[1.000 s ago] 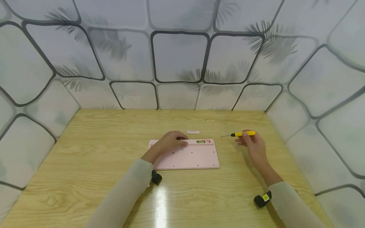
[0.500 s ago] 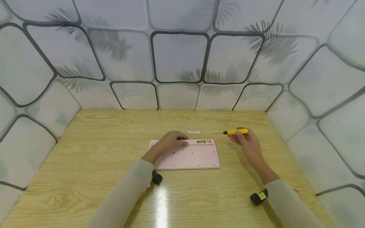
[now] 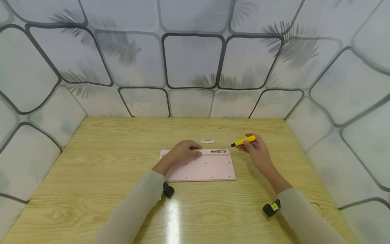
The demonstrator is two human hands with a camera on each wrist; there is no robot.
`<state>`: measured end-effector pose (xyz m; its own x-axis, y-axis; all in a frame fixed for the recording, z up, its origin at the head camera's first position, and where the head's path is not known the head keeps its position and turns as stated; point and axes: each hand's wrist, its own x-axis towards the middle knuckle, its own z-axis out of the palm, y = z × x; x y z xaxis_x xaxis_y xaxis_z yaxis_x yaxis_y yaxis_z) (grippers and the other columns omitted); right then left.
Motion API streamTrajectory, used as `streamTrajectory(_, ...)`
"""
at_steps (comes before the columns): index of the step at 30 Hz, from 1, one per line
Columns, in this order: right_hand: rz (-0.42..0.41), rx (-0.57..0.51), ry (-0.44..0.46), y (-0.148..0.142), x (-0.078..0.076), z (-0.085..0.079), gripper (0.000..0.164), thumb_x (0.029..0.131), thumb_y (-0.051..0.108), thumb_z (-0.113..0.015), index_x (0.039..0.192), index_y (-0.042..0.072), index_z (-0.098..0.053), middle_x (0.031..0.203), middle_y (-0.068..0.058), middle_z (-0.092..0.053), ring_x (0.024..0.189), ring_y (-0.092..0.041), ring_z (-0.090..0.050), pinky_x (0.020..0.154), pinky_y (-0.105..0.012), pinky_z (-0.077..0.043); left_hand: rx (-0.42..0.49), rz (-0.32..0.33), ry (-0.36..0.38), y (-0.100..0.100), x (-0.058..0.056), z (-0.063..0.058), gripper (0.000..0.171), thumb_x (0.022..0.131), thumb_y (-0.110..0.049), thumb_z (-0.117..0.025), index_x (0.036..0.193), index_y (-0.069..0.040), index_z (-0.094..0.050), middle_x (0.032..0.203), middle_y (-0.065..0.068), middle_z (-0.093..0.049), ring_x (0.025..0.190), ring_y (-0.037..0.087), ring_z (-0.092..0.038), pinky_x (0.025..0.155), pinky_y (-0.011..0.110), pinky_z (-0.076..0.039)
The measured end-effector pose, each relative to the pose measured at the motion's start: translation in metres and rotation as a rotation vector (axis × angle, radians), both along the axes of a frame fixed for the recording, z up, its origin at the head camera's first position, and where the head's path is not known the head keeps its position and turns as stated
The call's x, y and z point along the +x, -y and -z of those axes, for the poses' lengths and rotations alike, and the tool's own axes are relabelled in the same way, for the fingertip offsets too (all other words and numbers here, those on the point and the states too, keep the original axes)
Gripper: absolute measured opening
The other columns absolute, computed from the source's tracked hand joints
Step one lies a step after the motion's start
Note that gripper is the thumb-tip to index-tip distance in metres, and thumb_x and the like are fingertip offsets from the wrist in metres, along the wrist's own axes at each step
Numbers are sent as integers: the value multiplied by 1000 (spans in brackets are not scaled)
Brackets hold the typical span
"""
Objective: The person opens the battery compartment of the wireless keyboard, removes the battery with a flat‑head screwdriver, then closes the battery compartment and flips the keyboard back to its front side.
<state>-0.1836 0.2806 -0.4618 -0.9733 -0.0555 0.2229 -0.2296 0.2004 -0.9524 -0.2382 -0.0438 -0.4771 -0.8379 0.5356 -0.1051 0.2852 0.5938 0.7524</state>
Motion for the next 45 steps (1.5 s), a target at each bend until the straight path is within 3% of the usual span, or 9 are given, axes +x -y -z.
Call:
streamTrajectory(4,-13,18,5,3,-1,0,39,107,17,-48,138,-6,-39,112,-28,-62,89,-6,-72,83,-24,-58,3,6,3,-1,-1,1,30,98,-34,-67,126,-22,-71,122,-2,-67,107,15,-61,94,40,-50)
streamTrajectory(9,-15,46,16,5,-4,-3,40,107,15,-49,139,-7,-38,114,-34,-59,88,-5,-70,83,-25,-58,3,-6,13,-2,-1,1,30,98,-34,-67,126,-23,-71,123,-3,-67,108,15,-61,95,40,-50)
streamTrajectory(23,-27,118,30,8,-9,-7,40,107,14,-50,142,-4,-40,112,-32,-61,88,-5,-69,85,-33,-59,-6,-16,12,-1,0,2,30,98,-34,-67,126,-24,-71,123,-3,-67,107,14,-61,94,40,-50)
streamTrajectory(29,-21,262,-20,11,-10,-12,39,107,15,-50,142,-1,-42,109,-25,-66,92,-19,-72,84,-41,-59,-9,-16,7,-1,-1,2,30,98,-35,-67,125,-24,-71,121,-4,-67,104,14,-61,92,39,-50)
streamTrajectory(34,-22,370,-11,15,-11,-20,41,107,18,-51,144,3,-41,112,-19,-67,98,-32,-71,87,-46,-57,-9,-14,5,-2,-1,1,29,98,-35,-67,125,-25,-71,121,-4,-67,104,14,-61,92,39,-50)
streamTrajectory(41,-45,355,-28,20,-14,-22,51,106,18,-53,152,5,-35,118,-22,-64,104,-38,-67,91,-45,-56,-7,-21,9,-1,0,0,30,98,-35,-67,125,-24,-71,123,-3,-67,105,14,-61,93,39,-50)
streamTrajectory(45,-36,347,-57,22,-13,-21,52,106,14,-53,154,8,-33,117,-22,-65,103,-38,-66,89,-34,-58,-7,-20,13,-1,1,-1,29,98,-34,-67,125,-24,-71,124,-2,-67,107,15,-61,94,40,-50)
